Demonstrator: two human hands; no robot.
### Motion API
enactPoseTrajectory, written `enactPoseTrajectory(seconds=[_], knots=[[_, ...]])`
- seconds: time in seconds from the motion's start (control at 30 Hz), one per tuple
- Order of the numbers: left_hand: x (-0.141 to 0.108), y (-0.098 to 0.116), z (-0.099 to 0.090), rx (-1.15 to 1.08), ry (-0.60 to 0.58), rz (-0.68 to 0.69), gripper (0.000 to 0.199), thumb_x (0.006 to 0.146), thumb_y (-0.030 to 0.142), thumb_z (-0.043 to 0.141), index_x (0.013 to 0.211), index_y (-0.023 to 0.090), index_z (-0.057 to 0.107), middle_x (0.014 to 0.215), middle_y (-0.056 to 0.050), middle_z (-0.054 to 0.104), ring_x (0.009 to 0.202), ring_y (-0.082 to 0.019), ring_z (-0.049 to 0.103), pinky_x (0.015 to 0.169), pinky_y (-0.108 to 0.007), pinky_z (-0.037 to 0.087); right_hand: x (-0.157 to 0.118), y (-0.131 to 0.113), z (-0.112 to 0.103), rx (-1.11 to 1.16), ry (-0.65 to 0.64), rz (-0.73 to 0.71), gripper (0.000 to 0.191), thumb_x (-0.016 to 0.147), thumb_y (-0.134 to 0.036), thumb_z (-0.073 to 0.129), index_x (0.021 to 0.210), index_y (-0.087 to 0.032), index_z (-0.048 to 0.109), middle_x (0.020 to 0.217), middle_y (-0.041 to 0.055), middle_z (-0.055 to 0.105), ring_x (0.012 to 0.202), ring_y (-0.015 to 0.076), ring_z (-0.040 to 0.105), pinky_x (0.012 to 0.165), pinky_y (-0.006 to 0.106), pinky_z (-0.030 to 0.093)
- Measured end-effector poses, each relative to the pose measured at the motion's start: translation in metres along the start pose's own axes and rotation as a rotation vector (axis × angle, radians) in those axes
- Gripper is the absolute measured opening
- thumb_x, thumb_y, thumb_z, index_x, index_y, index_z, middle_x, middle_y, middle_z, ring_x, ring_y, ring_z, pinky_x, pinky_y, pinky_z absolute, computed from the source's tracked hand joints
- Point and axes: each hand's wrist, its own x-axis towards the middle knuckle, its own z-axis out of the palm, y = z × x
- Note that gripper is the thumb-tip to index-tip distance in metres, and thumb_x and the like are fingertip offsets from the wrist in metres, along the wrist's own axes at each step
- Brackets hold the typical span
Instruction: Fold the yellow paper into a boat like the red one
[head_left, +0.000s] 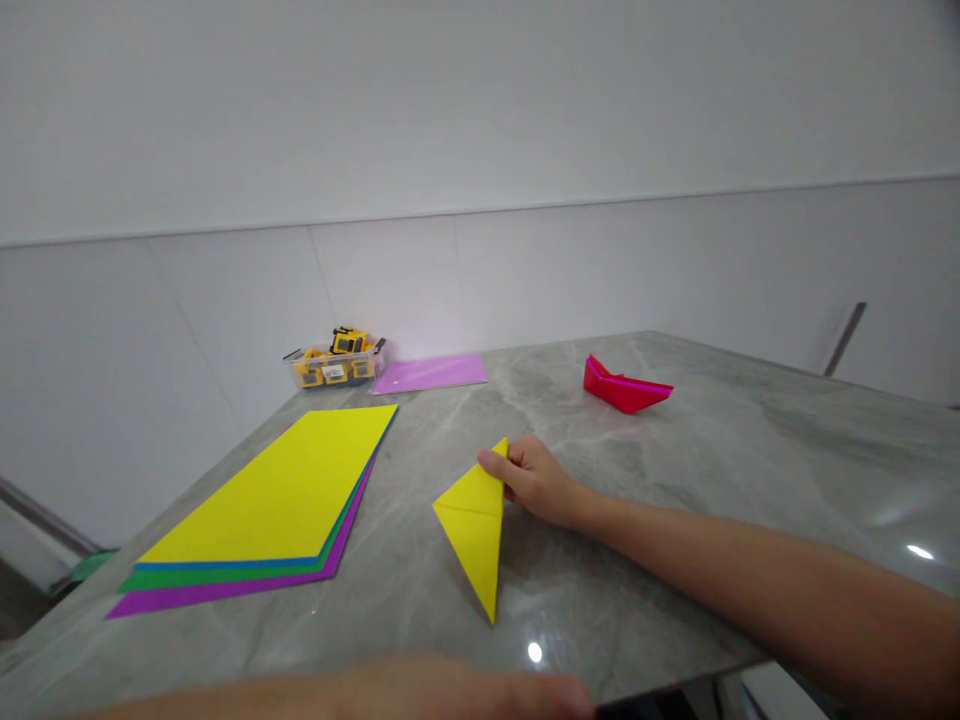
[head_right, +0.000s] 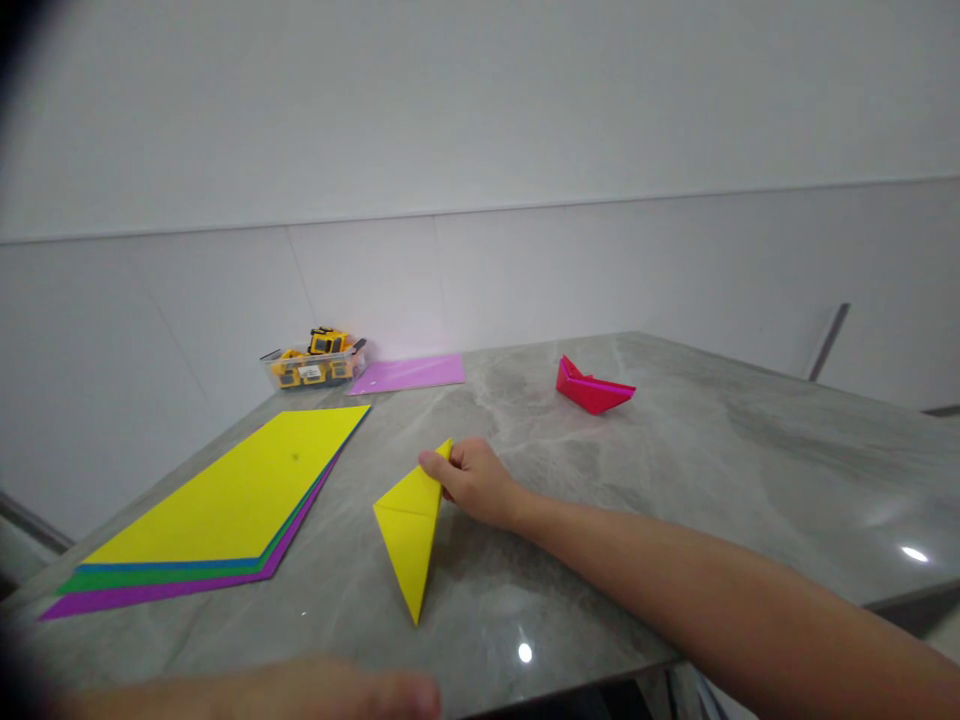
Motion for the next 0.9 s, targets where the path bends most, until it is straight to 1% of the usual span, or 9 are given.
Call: enactPoseTrajectory(seconds=[0.1, 0.2, 0.3, 0.37, 0.43, 0.57, 0.67, 0.77, 0.9], knots=[[0.01, -0.018, 0.0, -0.036, 0.064, -0.023, 0.048, 0.086, 0.017, 0.047, 0.132, 0.027, 0.042, 0.125, -0.006, 0.057, 0.119, -0.025, 0.05, 0.099, -0.045, 0.043, 0.001, 0.0, 0.0, 0.005, 0.001, -0.032, 0.059, 0.081, -0.062, 0.041, 0.044, -0.018, 0.037, 0.04, -0.0045, 0.03, 0.039, 0.0058, 0.027, 0.038, 0.021, 0.018], [0.012, -0.031, 0.009, -0.047, 0.131, -0.311, 0.054, 0.081, 0.013, 0.049, 0.134, 0.021, 0.04, 0.135, -0.011, 0.047, 0.129, -0.028, 0.039, 0.105, -0.048, 0.037, 0.003, 0.002, 0.003, 0.039, -0.006, -0.022, 0.058, 0.083, -0.061, 0.04, 0.044, -0.018, 0.037, 0.04, -0.0047, 0.03, 0.038, 0.0058, 0.027, 0.038, 0.021, 0.018], [0.01, -0.04, 0.029, -0.07, 0.051, -0.515, 0.07, 0.08, 0.032, 0.058, 0.141, 0.018, 0.027, 0.144, -0.016, 0.034, 0.133, -0.034, 0.03, 0.107, -0.053, 0.031, 0.004, 0.005, 0.007, 0.068, -0.007, -0.007, 0.057, 0.084, -0.059, 0.039, 0.045, -0.018, 0.039, 0.039, -0.0045, 0.032, 0.037, 0.0061, 0.028, 0.037, 0.021, 0.019], [0.01, -0.044, 0.044, -0.19, -0.042, -0.648, 0.075, 0.078, 0.04, 0.061, 0.141, 0.016, 0.027, 0.14, -0.017, 0.038, 0.13, -0.032, 0.035, 0.106, -0.052, 0.032, 0.005, 0.006, 0.009, 0.052, 0.03, -0.013, 0.056, 0.085, -0.057, 0.039, 0.045, -0.018, 0.039, 0.039, -0.0044, 0.032, 0.037, 0.0064, 0.029, 0.038, 0.021, 0.021], [0.013, -0.046, 0.054, -0.302, -0.074, -0.757, 0.066, 0.078, 0.035, 0.059, 0.136, 0.016, 0.033, 0.132, -0.015, 0.046, 0.122, -0.029, 0.044, 0.103, -0.048, 0.036, 0.005, 0.006, 0.01, 0.03, 0.09, -0.016, 0.056, 0.085, -0.056, 0.039, 0.045, -0.018, 0.039, 0.04, -0.004, 0.033, 0.037, 0.0067, 0.031, 0.038, 0.022, 0.023], [0.019, -0.05, 0.053, -0.392, -0.024, -0.799, 0.052, 0.072, 0.021, 0.059, 0.122, 0.017, 0.046, 0.118, -0.011, 0.055, 0.11, -0.026, 0.051, 0.095, -0.042, 0.041, 0.004, 0.004, 0.007, 0.019, 0.096, -0.006, 0.059, 0.086, -0.06, 0.037, 0.045, -0.018, 0.041, 0.041, -0.0029, 0.036, 0.039, 0.0071, 0.033, 0.039, 0.022, 0.024], [0.018, -0.053, 0.047, -0.412, -0.003, -0.815, 0.047, 0.07, 0.018, 0.059, 0.115, 0.016, 0.05, 0.11, -0.009, 0.059, 0.101, -0.024, 0.054, 0.09, -0.039, 0.042, 0.001, -0.001, 0.003, 0.022, -0.033, -0.036, 0.057, 0.082, -0.061, 0.045, 0.049, -0.015, 0.046, 0.045, -0.0028, 0.039, 0.042, 0.0069, 0.034, 0.041, 0.021, 0.026], [0.016, -0.056, 0.045, -0.44, 0.017, -0.833, 0.044, 0.07, 0.019, 0.059, 0.114, 0.016, 0.052, 0.108, -0.008, 0.06, 0.098, -0.023, 0.055, 0.088, -0.036, 0.042, -0.001, -0.004, 0.001, 0.069, -0.205, -0.101, 0.044, 0.079, -0.054, 0.055, 0.064, -0.013, 0.055, 0.056, -0.0022, 0.047, 0.05, 0.0074, 0.039, 0.046, 0.02, 0.031], [0.016, -0.059, 0.045, -0.502, 0.014, -0.865, 0.04, 0.07, 0.021, 0.061, 0.11, 0.017, 0.054, 0.103, -0.006, 0.062, 0.092, -0.022, 0.057, 0.083, -0.034, 0.044, -0.002, -0.003, 0.004, 0.058, -0.216, -0.083, 0.045, 0.084, -0.049, 0.048, 0.054, -0.015, 0.047, 0.048, -0.0037, 0.041, 0.044, 0.0062, 0.034, 0.042, 0.02, 0.027]])
